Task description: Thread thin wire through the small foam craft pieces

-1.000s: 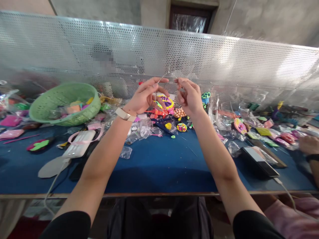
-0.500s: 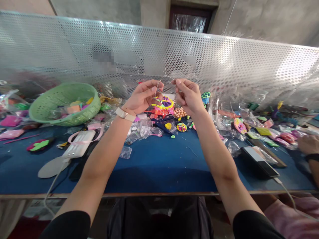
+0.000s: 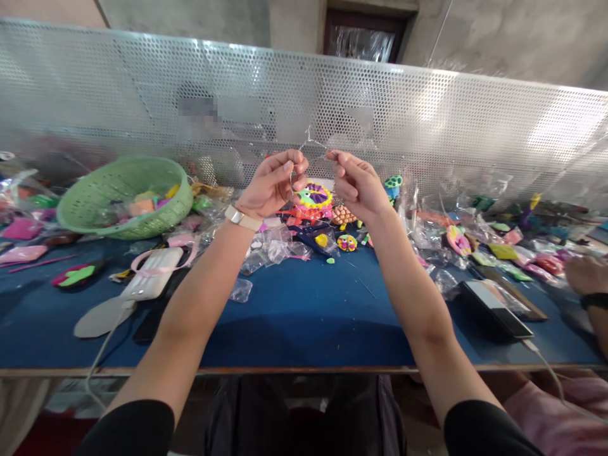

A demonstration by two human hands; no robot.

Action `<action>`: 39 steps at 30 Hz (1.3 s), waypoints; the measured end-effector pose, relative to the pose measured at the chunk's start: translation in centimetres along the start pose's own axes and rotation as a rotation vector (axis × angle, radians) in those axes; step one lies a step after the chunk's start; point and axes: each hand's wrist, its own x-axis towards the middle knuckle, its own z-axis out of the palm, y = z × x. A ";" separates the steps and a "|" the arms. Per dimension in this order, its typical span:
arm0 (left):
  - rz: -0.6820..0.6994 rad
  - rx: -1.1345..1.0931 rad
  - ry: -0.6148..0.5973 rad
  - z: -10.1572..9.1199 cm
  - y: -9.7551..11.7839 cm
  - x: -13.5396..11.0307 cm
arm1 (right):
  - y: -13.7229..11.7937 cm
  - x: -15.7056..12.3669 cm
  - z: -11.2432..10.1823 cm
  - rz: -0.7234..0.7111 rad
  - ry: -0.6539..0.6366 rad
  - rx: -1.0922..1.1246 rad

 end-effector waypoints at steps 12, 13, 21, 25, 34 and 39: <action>0.024 -0.016 -0.038 0.3 0.1 0.0 | 0.3 0.2 -0.7 -0.014 0.005 0.008; 0.025 -0.015 -0.040 0.2 0.1 0.1 | 0.3 0.2 -0.6 -0.014 0.001 -0.001; -0.059 0.064 -0.006 -0.2 0.4 -0.6 | -0.2 -0.4 -0.2 -0.045 0.037 -0.149; -0.095 0.189 0.015 -2.1 -0.3 -2.5 | -0.1 -0.6 -0.6 -0.015 -0.090 -0.193; -0.432 1.510 0.075 -8.8 -0.9 -10.2 | 2.3 -0.9 0.8 0.262 -0.763 -0.385; -0.549 1.737 -0.052 -9.3 -1.3 -11.3 | 5.1 -1.6 2.7 0.570 -1.140 -0.586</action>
